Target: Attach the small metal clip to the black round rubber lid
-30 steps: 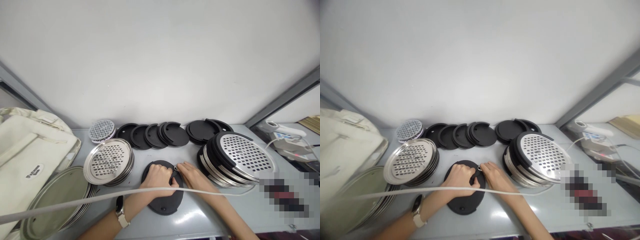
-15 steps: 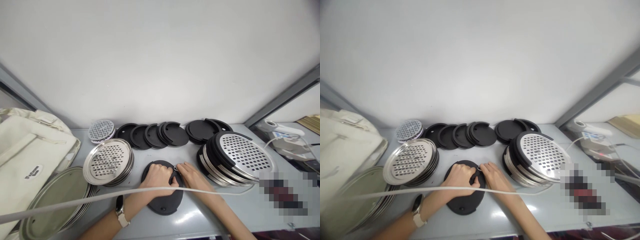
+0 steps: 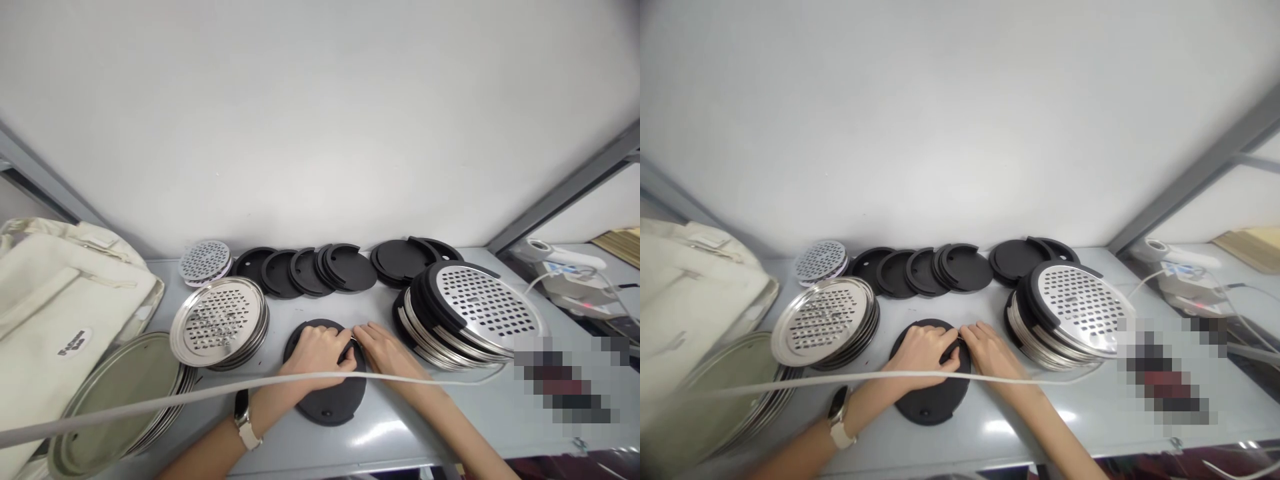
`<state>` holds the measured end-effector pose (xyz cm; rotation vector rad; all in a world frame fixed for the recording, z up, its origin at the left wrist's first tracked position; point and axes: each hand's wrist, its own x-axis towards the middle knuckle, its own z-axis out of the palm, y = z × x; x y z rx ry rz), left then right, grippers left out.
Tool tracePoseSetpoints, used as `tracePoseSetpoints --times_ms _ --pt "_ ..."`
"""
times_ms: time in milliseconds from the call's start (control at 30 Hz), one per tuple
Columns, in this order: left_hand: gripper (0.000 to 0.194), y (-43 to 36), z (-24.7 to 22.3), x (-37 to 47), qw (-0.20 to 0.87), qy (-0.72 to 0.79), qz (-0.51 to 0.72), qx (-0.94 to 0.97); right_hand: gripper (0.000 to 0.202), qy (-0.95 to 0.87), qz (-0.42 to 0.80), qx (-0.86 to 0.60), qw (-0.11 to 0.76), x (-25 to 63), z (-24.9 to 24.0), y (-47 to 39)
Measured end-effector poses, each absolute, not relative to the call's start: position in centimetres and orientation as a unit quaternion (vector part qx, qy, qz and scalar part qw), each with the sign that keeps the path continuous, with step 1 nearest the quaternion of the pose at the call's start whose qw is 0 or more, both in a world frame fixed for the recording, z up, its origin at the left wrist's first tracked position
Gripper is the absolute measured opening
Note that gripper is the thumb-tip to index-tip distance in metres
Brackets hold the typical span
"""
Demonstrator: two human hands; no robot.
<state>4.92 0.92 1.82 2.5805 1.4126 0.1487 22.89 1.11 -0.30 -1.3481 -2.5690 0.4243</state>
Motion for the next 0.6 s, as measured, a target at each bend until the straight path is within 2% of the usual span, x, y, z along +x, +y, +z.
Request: tracePoseSetpoints --times_ms 600 --pt "0.018 0.88 1.44 4.74 0.094 0.472 0.071 0.874 0.017 -0.864 0.159 -0.466 0.106 23.07 -0.24 0.82"
